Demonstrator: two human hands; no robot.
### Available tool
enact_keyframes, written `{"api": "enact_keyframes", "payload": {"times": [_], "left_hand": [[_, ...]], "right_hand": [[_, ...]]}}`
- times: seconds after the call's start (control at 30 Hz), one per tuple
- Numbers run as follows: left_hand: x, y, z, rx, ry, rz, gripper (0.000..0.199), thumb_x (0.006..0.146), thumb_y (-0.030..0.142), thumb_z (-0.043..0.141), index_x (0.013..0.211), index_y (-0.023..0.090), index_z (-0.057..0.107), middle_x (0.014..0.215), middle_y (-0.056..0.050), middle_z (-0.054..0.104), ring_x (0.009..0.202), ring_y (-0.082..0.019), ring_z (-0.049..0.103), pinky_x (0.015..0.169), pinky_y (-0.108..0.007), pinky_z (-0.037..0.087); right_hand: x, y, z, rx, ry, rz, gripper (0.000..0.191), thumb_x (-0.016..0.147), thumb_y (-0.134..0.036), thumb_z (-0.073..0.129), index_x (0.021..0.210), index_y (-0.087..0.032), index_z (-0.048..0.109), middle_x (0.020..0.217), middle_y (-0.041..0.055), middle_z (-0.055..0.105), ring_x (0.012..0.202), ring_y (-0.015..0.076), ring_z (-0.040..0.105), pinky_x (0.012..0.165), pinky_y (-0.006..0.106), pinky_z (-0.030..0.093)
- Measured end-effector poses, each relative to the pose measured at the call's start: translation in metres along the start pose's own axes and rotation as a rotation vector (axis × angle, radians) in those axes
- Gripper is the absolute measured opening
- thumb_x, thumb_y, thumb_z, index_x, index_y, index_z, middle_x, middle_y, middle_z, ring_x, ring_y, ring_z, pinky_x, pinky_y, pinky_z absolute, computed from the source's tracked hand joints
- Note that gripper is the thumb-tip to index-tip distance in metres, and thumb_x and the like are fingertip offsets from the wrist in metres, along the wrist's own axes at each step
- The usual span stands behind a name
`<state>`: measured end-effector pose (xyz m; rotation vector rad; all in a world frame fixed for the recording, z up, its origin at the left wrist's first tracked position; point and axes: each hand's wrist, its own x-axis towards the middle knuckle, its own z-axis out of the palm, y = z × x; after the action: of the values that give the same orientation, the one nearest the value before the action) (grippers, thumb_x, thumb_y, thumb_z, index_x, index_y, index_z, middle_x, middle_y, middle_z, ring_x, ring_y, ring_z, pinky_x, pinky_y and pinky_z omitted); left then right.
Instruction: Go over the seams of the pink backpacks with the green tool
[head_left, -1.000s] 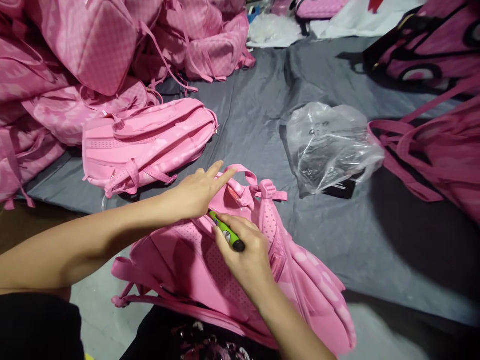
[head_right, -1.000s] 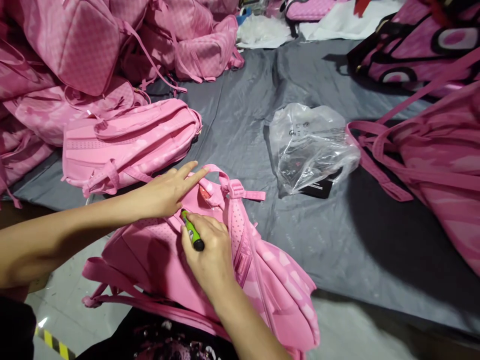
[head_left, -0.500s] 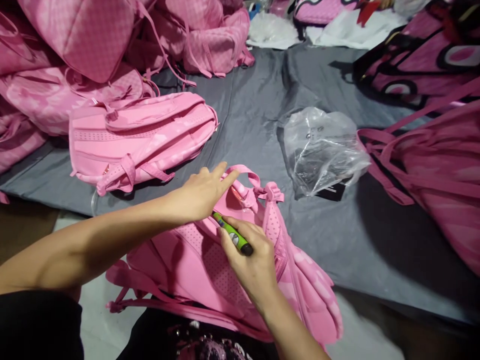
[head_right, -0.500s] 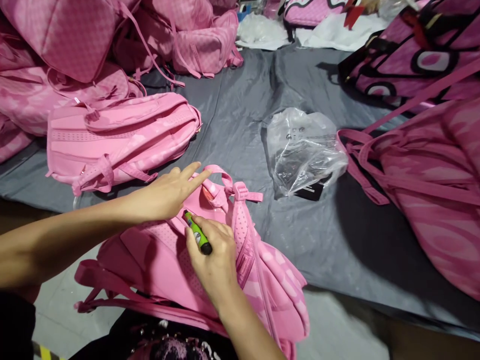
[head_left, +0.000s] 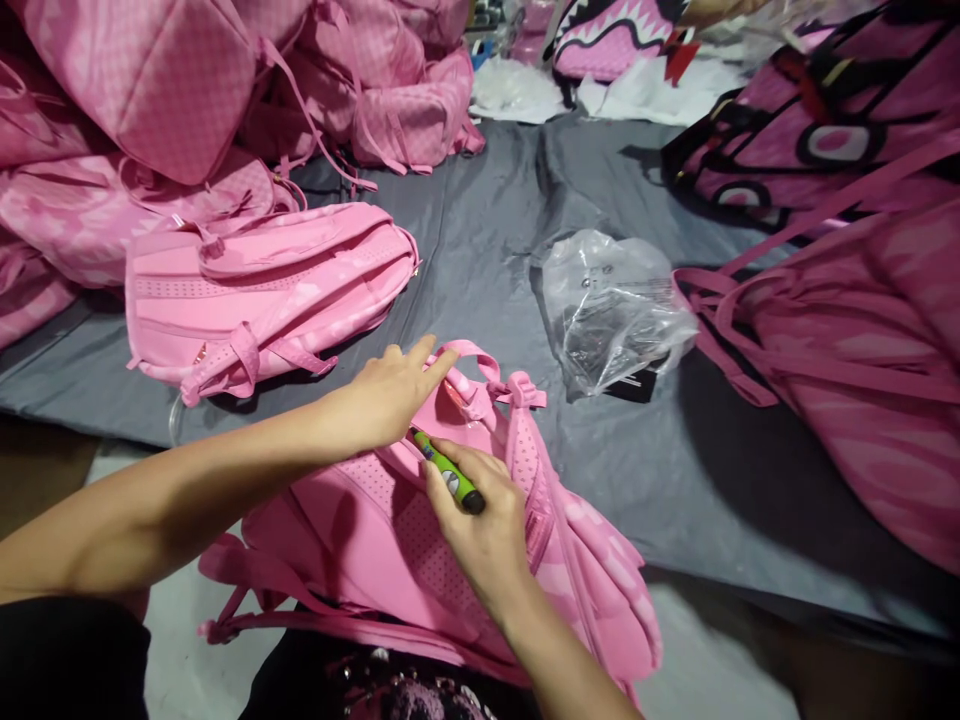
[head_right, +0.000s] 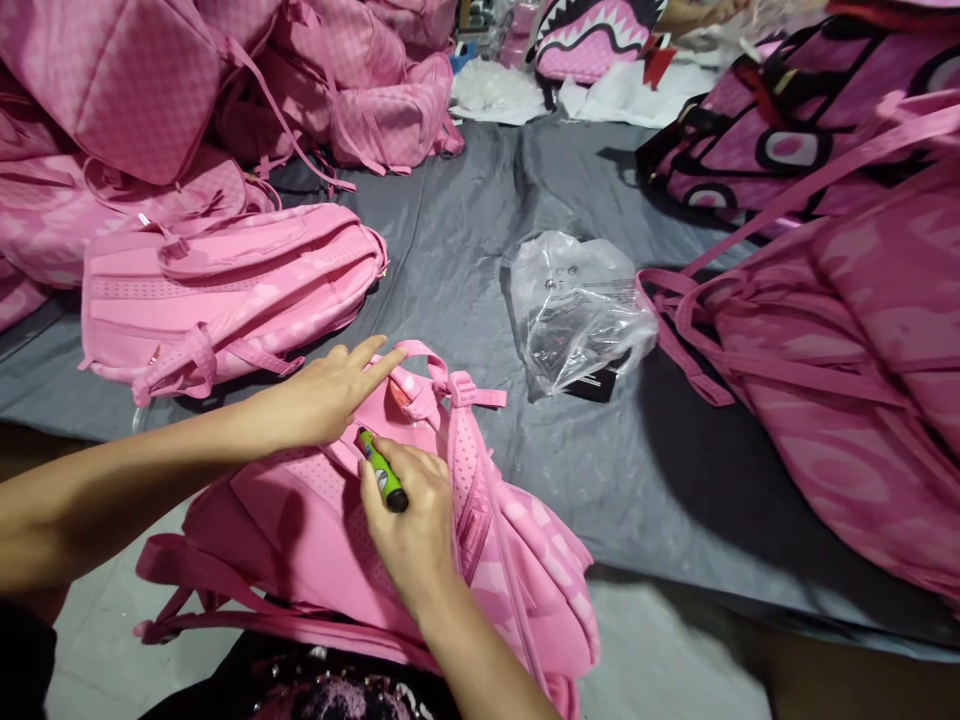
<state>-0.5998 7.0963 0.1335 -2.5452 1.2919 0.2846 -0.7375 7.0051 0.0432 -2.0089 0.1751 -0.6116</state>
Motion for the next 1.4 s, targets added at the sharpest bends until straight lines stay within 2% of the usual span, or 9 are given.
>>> {"api": "enact_keyframes", "payload": {"times": [0.2, 0.3, 0.37, 0.43, 0.57, 0.7, 0.87, 1.2, 1.4], "left_hand": [[-0.002, -0.002, 0.005, -0.023, 0.044, 0.028, 0.095, 0.076, -0.003, 0.05, 0.158, 0.021, 0.008, 0.161, -0.015, 0.021, 0.113, -0.031, 0.055, 0.092, -0.044, 0.051], [-0.002, -0.008, 0.016, -0.026, 0.063, 0.004, 0.093, 0.076, 0.0, 0.051, 0.158, 0.022, 0.012, 0.161, -0.016, 0.023, 0.119, -0.034, 0.053, 0.093, -0.044, 0.051], [0.005, -0.016, 0.026, -0.001, 0.095, 0.025, 0.093, 0.076, 0.002, 0.051, 0.158, 0.022, 0.012, 0.16, -0.017, 0.024, 0.119, -0.035, 0.054, 0.094, -0.045, 0.05], [0.011, -0.021, 0.034, 0.009, 0.123, 0.058, 0.096, 0.074, 0.002, 0.052, 0.158, 0.021, 0.01, 0.16, -0.019, 0.024, 0.12, -0.035, 0.054, 0.097, -0.046, 0.049], [0.011, -0.022, 0.037, -0.004, 0.128, 0.051, 0.1, 0.073, 0.001, 0.051, 0.159, 0.024, 0.006, 0.161, -0.017, 0.022, 0.123, -0.034, 0.053, 0.1, -0.043, 0.047], [0.009, -0.016, 0.032, 0.047, 0.068, -0.002, 0.099, 0.075, 0.0, 0.052, 0.159, 0.024, 0.007, 0.161, -0.016, 0.023, 0.118, -0.033, 0.055, 0.099, -0.044, 0.048], [0.009, -0.015, 0.032, 0.05, 0.067, -0.024, 0.098, 0.074, 0.002, 0.055, 0.159, 0.024, 0.011, 0.162, -0.014, 0.023, 0.121, -0.033, 0.054, 0.099, -0.044, 0.049], [0.006, -0.01, 0.021, -0.005, 0.1, 0.002, 0.095, 0.074, 0.0, 0.055, 0.158, 0.022, 0.017, 0.159, -0.018, 0.029, 0.122, -0.035, 0.054, 0.096, -0.046, 0.051], [0.004, -0.007, 0.015, -0.099, 0.152, 0.014, 0.095, 0.075, 0.004, 0.059, 0.157, 0.025, 0.017, 0.158, -0.018, 0.03, 0.123, -0.036, 0.055, 0.094, -0.048, 0.052]], "right_hand": [[0.001, -0.004, 0.005, 0.08, 0.011, 0.059, 0.021, 0.084, -0.022, 0.064, 0.103, -0.02, 0.074, 0.098, 0.006, 0.076, 0.089, 0.0215, 0.07, 0.087, 0.039, 0.052], [0.006, -0.016, 0.004, 0.221, -0.135, 0.125, 0.02, 0.082, -0.017, 0.062, 0.095, -0.02, 0.076, 0.084, 0.0025, 0.076, 0.073, 0.0163, 0.068, 0.069, 0.029, 0.053], [0.012, -0.021, -0.009, 0.301, -0.182, 0.155, 0.015, 0.083, -0.022, 0.064, 0.092, -0.02, 0.076, 0.08, 0.0012, 0.075, 0.068, 0.0143, 0.067, 0.062, 0.025, 0.052], [0.017, -0.017, -0.033, 0.294, -0.066, 0.071, 0.015, 0.086, -0.028, 0.063, 0.094, -0.02, 0.073, 0.093, 0.0033, 0.076, 0.083, 0.0164, 0.07, 0.075, 0.027, 0.055], [0.029, 0.036, -0.109, -0.362, 0.296, 0.048, 0.03, 0.089, -0.01, 0.037, 0.1, -0.021, 0.063, 0.117, 0.0069, 0.07, 0.11, 0.0171, 0.065, 0.095, 0.033, 0.051], [0.064, 0.122, -0.164, -0.607, 0.218, 0.141, 0.024, 0.082, -0.005, 0.054, 0.099, -0.016, 0.066, 0.115, 0.0131, 0.068, 0.11, 0.0264, 0.062, 0.096, 0.044, 0.048], [0.102, 0.167, -0.172, -0.715, 0.074, 0.139, 0.016, 0.091, -0.027, 0.064, 0.103, -0.015, 0.065, 0.116, 0.0071, 0.065, 0.109, 0.0215, 0.06, 0.096, 0.044, 0.049], [0.065, 0.11, -0.187, -0.553, 0.189, 0.284, 0.027, 0.096, -0.027, 0.051, 0.074, -0.018, 0.062, 0.066, 0.0013, 0.06, 0.064, 0.0138, 0.061, 0.06, 0.027, 0.046], [0.043, 0.026, -0.128, -0.201, -0.017, 0.179, 0.015, 0.087, -0.029, 0.059, 0.086, -0.017, 0.067, 0.071, 0.0004, 0.068, 0.061, 0.0139, 0.063, 0.056, 0.025, 0.047]]}}
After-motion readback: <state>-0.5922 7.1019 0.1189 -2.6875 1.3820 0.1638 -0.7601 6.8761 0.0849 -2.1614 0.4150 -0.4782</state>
